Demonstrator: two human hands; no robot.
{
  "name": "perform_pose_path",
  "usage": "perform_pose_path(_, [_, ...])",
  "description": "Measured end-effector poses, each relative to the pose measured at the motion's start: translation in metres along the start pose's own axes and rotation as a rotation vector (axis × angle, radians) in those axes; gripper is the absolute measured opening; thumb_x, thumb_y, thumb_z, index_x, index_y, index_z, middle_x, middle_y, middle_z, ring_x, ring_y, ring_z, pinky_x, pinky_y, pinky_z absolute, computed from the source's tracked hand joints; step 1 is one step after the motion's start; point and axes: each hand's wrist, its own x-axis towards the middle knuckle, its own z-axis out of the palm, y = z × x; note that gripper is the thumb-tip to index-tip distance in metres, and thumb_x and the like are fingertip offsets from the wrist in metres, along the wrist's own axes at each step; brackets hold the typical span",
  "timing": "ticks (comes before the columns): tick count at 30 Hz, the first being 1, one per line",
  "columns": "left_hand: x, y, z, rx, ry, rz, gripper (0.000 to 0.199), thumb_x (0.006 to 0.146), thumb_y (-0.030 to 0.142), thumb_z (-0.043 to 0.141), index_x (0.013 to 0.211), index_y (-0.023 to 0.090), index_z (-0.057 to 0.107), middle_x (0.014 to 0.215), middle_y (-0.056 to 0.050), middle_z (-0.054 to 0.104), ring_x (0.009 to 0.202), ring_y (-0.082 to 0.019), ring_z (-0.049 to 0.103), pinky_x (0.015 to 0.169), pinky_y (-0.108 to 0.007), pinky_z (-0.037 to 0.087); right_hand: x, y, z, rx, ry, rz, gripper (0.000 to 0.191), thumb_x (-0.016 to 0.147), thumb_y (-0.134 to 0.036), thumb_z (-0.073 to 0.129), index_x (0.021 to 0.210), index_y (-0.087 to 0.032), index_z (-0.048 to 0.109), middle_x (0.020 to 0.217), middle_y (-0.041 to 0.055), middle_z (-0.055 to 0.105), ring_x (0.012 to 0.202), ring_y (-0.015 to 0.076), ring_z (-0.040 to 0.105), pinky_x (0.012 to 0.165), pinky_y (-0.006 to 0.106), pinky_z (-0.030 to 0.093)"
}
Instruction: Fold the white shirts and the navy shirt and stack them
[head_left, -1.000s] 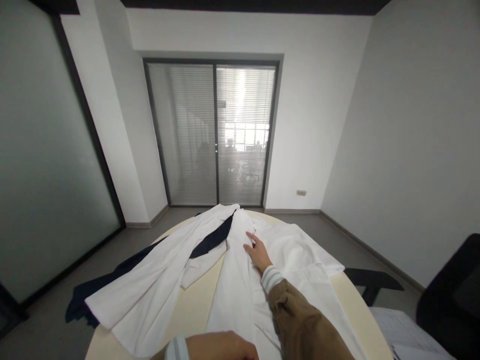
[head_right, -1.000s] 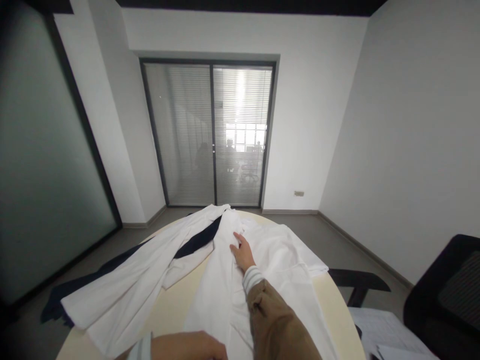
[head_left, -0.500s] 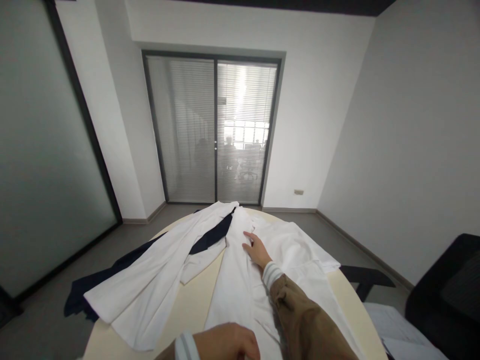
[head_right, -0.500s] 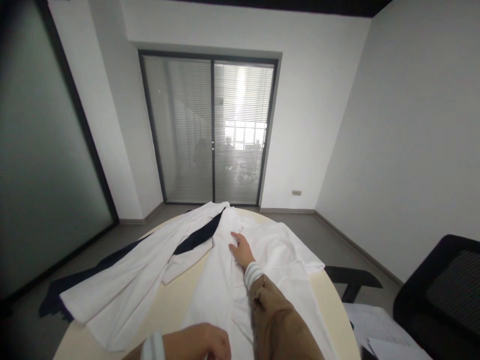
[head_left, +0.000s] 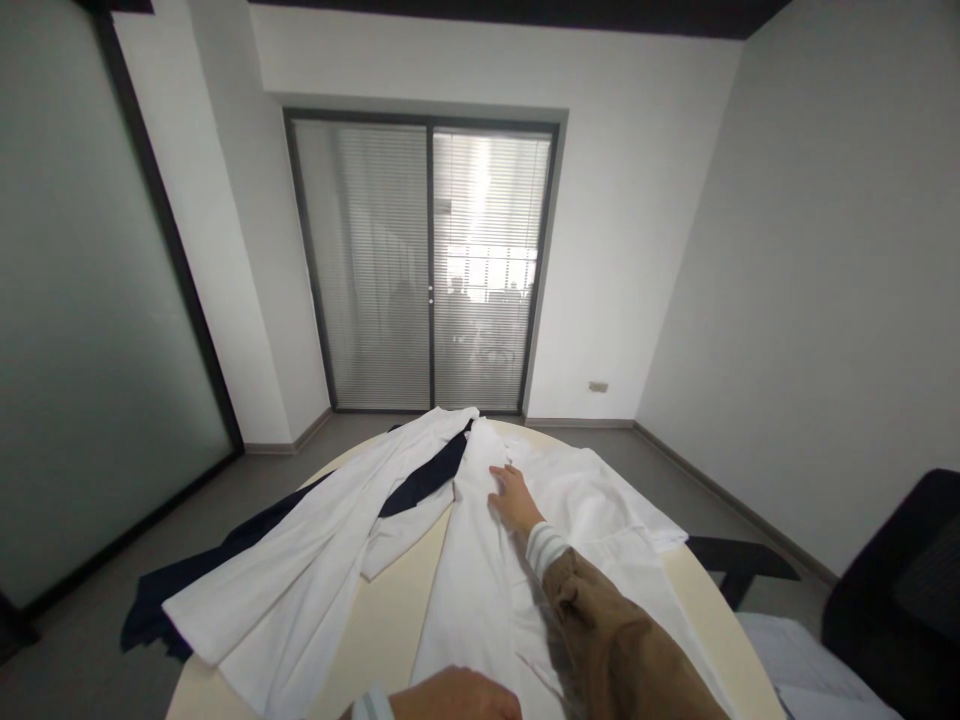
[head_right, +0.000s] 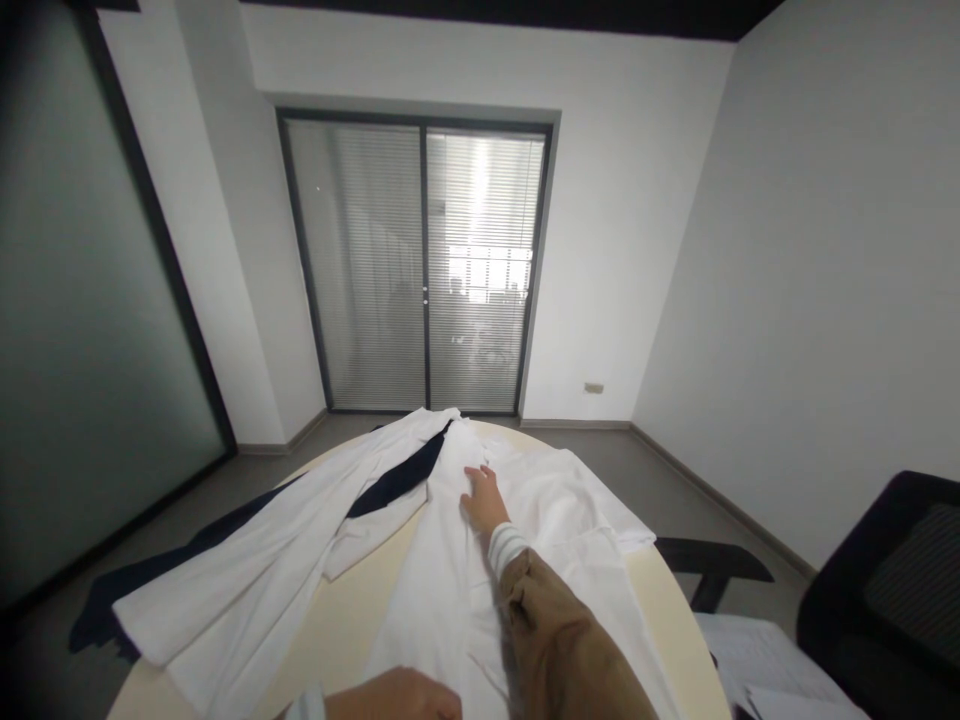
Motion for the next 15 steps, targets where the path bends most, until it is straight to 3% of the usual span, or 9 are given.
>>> perform_pose_path(3, [-0.008, 0.015, -0.018, -0.061, 0.023, 0.108, 0.007, 0.082, 0.017, 0.073, 0.077, 0.022, 0.072, 0.078, 0.002, 0.071, 0.067, -0.012, 0.064, 0.06, -0.018, 0.045, -0.004, -0.008, -0.001, -0.094, -0.039, 0.011, 0.066, 0.074, -0.008, 0.061, 0.139, -0.016, 0.052, 0.157, 0.0201, 0.031, 0.14, 0.0325, 0.041, 0.115, 0.046, 0.033])
perform_pose_path(4, [-0.011, 0.019, -0.027, -0.082, 0.087, 0.124, 0.006, 0.081, 0.016, 0.073, 0.079, 0.022, 0.072, 0.081, 0.002, 0.072, 0.07, -0.012, 0.065, 0.065, -0.018, 0.047, -0.006, -0.01, -0.001, -0.121, -0.054, 0.011, 0.066, 0.075, -0.008, 0.061, 0.14, -0.017, 0.052, 0.158, 0.0199, 0.029, 0.139, 0.0338, 0.042, 0.114, 0.047, 0.033])
perform_pose_path(7, [-0.018, 0.021, -0.053, -0.045, 0.567, -0.072, 0.017, 0.086, 0.024, 0.067, 0.103, 0.024, 0.071, 0.102, -0.005, 0.072, 0.095, -0.02, 0.067, 0.087, -0.03, 0.051, -0.009, -0.016, -0.007, -0.2, -0.075, -0.005, 0.065, 0.077, -0.007, 0.06, 0.14, -0.021, 0.05, 0.162, 0.0165, 0.022, 0.138, 0.0334, 0.041, 0.111, 0.046, 0.035])
perform_pose_path(9, [-0.017, 0.008, -0.066, 0.02, 0.856, -0.242, 0.025, 0.094, 0.023, 0.052, 0.114, 0.023, 0.066, 0.112, -0.008, 0.07, 0.108, -0.023, 0.064, 0.1, -0.04, 0.047, -0.008, -0.021, -0.013, -0.274, -0.059, -0.027, 0.064, 0.078, -0.009, 0.059, 0.14, -0.023, 0.05, 0.162, 0.0139, 0.023, 0.138, 0.0321, 0.04, 0.109, 0.044, 0.038])
perform_pose_path(10, [-0.015, -0.001, -0.071, 0.049, 0.947, -0.315, 0.028, 0.095, 0.024, 0.048, 0.117, 0.022, 0.064, 0.115, -0.009, 0.069, 0.111, -0.024, 0.063, 0.102, -0.043, 0.046, -0.006, -0.023, -0.016, -0.306, -0.044, -0.039, 0.062, 0.08, -0.01, 0.059, 0.14, -0.023, 0.05, 0.161, 0.0135, 0.025, 0.137, 0.0321, 0.041, 0.108, 0.043, 0.039])
perform_pose_path(12, [-0.008, -0.02, -0.078, 0.052, 1.006, -0.472, 0.03, 0.096, 0.028, 0.045, 0.12, 0.02, 0.061, 0.118, -0.01, 0.068, 0.104, -0.024, 0.065, 0.096, -0.042, 0.049, 0.002, -0.028, -0.023, -0.327, -0.01, -0.064, 0.056, 0.083, -0.016, 0.059, 0.138, -0.021, 0.052, 0.158, 0.0147, 0.032, 0.134, 0.0333, 0.044, 0.106, 0.044, 0.04])
perform_pose_path(15, [0.003, -0.038, -0.084, 0.003, 0.934, -0.694, 0.033, 0.097, 0.033, 0.046, 0.126, 0.02, 0.057, 0.111, -0.007, 0.071, 0.089, -0.021, 0.068, 0.08, -0.034, 0.05, 0.019, -0.036, -0.03, -0.284, 0.038, -0.097, 0.054, 0.085, -0.021, 0.058, 0.138, -0.019, 0.052, 0.151, 0.0154, 0.043, 0.129, 0.0343, 0.046, 0.106, 0.046, 0.039])
